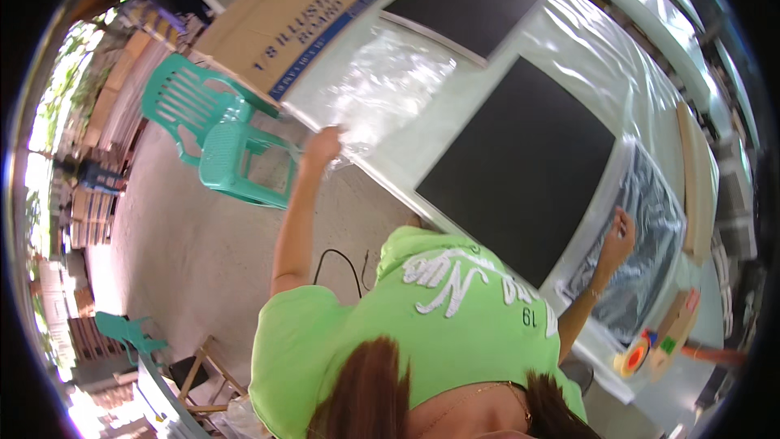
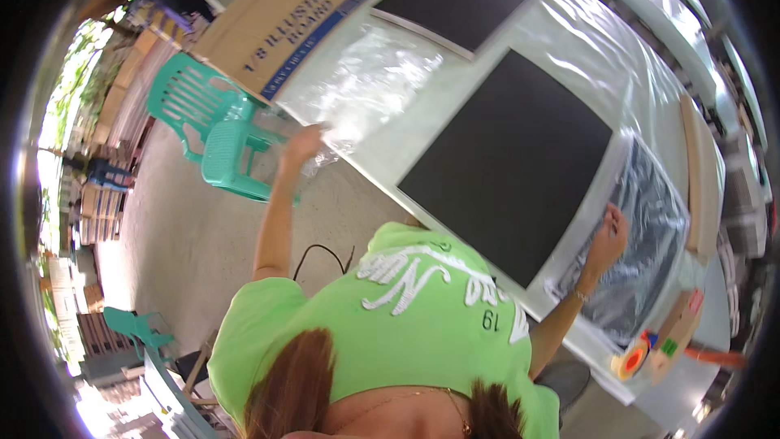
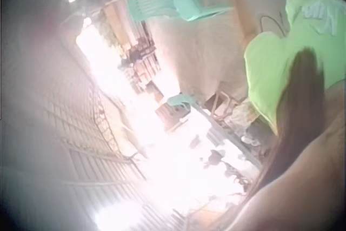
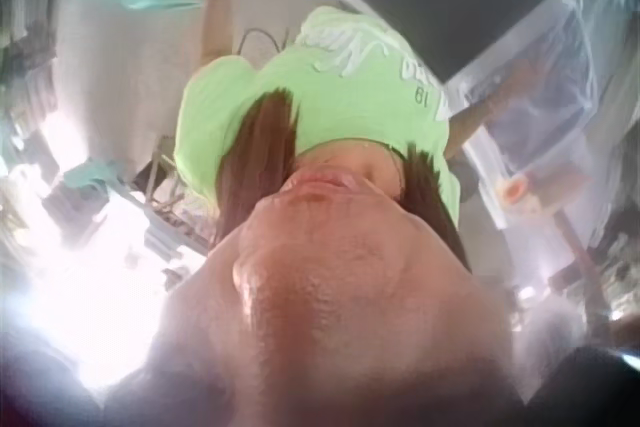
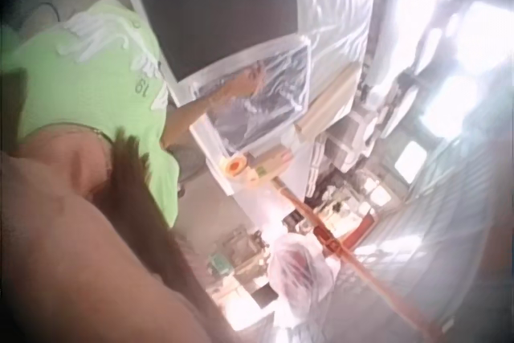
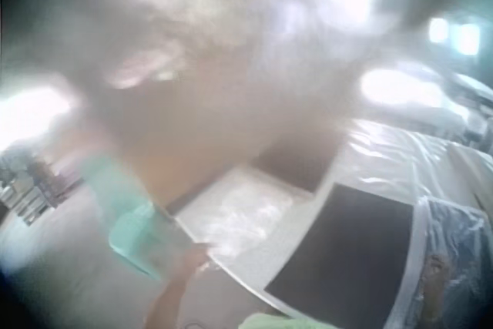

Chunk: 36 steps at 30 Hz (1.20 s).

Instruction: The person places illustration boards into individual plastic sleeves by hand, sliding the boards into the bags and folding the excess plastic over the edge.

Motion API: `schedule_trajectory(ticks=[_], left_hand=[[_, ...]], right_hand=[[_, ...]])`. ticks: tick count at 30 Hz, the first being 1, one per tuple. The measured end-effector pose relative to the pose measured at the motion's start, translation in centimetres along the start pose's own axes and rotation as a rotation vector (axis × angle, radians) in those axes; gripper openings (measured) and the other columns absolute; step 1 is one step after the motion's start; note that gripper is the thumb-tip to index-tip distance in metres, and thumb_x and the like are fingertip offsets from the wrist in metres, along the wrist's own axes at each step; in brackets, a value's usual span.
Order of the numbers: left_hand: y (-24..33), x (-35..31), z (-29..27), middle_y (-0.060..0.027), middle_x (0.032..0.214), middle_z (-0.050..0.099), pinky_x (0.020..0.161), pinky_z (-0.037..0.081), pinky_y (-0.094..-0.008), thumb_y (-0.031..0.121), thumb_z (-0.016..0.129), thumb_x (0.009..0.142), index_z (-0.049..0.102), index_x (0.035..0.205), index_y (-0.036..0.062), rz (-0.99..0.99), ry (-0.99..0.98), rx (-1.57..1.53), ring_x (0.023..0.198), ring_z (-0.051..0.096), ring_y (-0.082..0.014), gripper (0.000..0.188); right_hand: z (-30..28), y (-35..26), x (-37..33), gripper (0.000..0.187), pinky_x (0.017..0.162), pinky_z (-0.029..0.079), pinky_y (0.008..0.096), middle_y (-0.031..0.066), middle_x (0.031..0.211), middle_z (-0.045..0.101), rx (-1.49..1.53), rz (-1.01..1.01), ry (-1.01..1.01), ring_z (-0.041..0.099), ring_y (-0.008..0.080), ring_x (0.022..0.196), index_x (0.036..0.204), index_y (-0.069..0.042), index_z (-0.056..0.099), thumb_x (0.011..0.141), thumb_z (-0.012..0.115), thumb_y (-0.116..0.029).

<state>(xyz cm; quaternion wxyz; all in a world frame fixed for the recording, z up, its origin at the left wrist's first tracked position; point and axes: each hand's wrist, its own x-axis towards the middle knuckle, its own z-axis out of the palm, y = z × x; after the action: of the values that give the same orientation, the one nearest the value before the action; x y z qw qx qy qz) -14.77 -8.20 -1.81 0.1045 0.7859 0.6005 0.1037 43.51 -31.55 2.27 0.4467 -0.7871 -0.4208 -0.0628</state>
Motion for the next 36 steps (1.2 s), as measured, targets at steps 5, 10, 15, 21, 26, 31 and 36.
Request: schedule_trajectory(ticks=[5, 10, 15, 21, 26, 31, 36], left_hand=[[0.9, 6.5, 3.9, -0.0198, 0.104, 0.058, 0.087, 0.043, -0.0399, 0.001, 0.048, 0.070, 0.062, 0.092, -0.0020, 0.411, 0.126, -0.136, 0.098, 0.054, -0.0337, 0.027], [2.2, 9.6, 4.4, -0.0126, 0.120, 0.054, 0.096, 0.040, -0.0357, 0.006, 0.047, 0.079, 0.062, 0.107, 0.0096, 0.405, 0.131, -0.313, 0.112, 0.050, -0.0283, 0.032], [-2.0, 12.7, 9.9, -0.0136, 0.121, 0.053, 0.093, 0.042, -0.0347, 0.023, 0.051, 0.087, 0.049, 0.122, 0.0059, 0.332, 0.293, -0.199, 0.109, 0.052, -0.0258, 0.039], [-5.2, 15.1, 13.6, -0.0179, 0.117, 0.054, 0.085, 0.048, -0.0368, 0.024, 0.036, 0.089, 0.046, 0.121, 0.0021, 0.208, 0.075, -0.761, 0.102, 0.056, -0.0296, 0.040], [0.0, 12.7, 5.2, -0.0086, 0.108, 0.062, 0.093, 0.042, -0.0364, 0.027, 0.048, 0.087, 0.065, 0.101, 0.0130, 0.451, -0.062, -0.283, 0.102, 0.056, -0.0262, 0.026], [-7.2, 10.6, 7.3, -0.0091, 0.107, 0.062, 0.086, 0.045, -0.0350, 0.009, 0.054, 0.083, 0.066, 0.095, 0.0047, 0.700, 0.122, -0.153, 0.093, 0.060, -0.0241, 0.018], [-3.1, 8.1, 0.3, -0.0085, 0.099, 0.064, 0.080, 0.046, -0.0300, 0.006, 0.058, 0.081, 0.065, 0.089, 0.0012, 0.449, 0.012, -0.781, 0.087, 0.060, -0.0185, 0.012]], right_hand=[[3.4, -5.4, -1.3, 0.014, 0.071, 0.045, 0.0291, 0.0078, 0.088, 0.063, 0.006, -0.045, -0.184, 0.058, 0.0185, 0.077, 0.095, -0.004, 0.064, 0.085, 0.054, -0.004], [6.8, -9.2, -3.2, 0.013, 0.065, 0.045, 0.0294, 0.0105, 0.081, 0.057, 0.066, -0.030, -0.437, 0.057, 0.0200, 0.074, 0.094, -0.001, 0.061, 0.084, 0.053, -0.001], [9.2, -10.6, -5.1, 0.015, 0.065, 0.045, 0.0291, 0.0105, 0.081, 0.057, 0.069, -0.056, -0.526, 0.057, 0.0210, 0.073, 0.095, 0.000, 0.061, 0.082, 0.054, 0.002], [10.9, -9.7, -7.3, 0.013, 0.067, 0.046, 0.0294, 0.0115, 0.084, 0.058, 0.125, -0.065, -0.538, 0.060, 0.0215, 0.077, 0.095, 0.000, 0.060, 0.083, 0.055, -0.001], [11.1, -10.9, -8.4, 0.013, 0.066, 0.046, 0.0314, 0.0137, 0.086, 0.059, 0.054, 0.022, -0.510, 0.059, 0.0245, 0.075, 0.094, 0.001, 0.060, 0.082, 0.054, -0.001], [13.2, -12.9, -7.5, 0.014, 0.067, 0.046, 0.0310, 0.0123, 0.084, 0.059, 0.101, 0.004, -0.573, 0.059, 0.0242, 0.074, 0.095, 0.001, 0.060, 0.082, 0.054, 0.000], [14.4, -13.9, -7.0, 0.015, 0.068, 0.046, 0.0299, 0.0113, 0.081, 0.057, 0.113, -0.014, -0.582, 0.058, 0.0228, 0.072, 0.095, 0.001, 0.060, 0.082, 0.055, 0.001]])
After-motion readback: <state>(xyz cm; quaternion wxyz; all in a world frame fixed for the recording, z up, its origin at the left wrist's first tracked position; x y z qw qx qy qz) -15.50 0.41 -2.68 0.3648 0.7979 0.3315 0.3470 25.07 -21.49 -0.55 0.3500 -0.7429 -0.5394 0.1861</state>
